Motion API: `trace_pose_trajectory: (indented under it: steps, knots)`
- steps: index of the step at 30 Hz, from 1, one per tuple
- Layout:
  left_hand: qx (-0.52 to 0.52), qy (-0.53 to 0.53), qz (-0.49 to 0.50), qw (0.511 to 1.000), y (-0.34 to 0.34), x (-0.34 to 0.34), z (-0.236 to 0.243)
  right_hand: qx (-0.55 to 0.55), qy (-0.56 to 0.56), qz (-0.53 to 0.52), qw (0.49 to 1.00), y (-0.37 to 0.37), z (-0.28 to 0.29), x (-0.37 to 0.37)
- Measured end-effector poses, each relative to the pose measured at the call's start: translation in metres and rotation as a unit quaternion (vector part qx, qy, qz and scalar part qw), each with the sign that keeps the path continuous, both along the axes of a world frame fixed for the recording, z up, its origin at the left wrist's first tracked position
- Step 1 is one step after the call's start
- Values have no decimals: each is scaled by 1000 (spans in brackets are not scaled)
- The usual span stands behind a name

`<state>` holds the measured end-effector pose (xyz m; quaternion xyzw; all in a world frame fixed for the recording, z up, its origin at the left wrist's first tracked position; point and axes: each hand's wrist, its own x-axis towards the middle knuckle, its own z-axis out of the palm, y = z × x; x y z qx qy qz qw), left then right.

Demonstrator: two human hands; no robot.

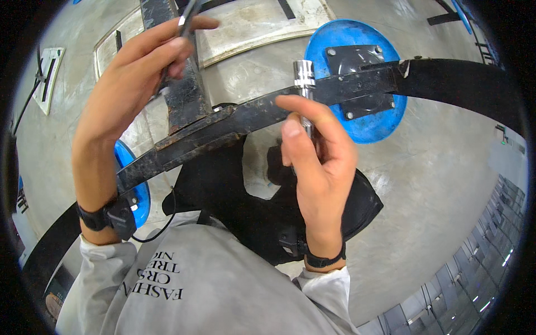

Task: The person tightens a bolt on a metal table frame using a socket wrench and a wrench. They position the wrench on the nut and turn the socket wrench to secure the connection before moving to another part of the frame.

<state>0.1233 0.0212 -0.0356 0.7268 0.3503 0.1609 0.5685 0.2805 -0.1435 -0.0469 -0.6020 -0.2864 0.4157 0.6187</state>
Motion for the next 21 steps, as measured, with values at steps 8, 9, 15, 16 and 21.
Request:
trace_pose_trajectory:
  steps: [8, 9, 15, 16, 21]
  knots:
    - [-100, 114, -69, 986, 2, 48, -41, -34, -16, 31, 999, -9, 8, 2]
    - [-102, 116, -68, 986, 3, 52, -43, -43, -15, 39, 998, -10, 8, 2]
    - [-225, 148, -47, 962, 7, 61, -37, -54, -60, 54, 995, -12, 5, 4]
    - [-226, 147, -44, 962, 6, 60, -41, -55, -60, 46, 996, -11, 4, 4]
    - [-143, 170, -62, 973, -1, 59, -45, -57, -80, 51, 994, -12, 3, 8]
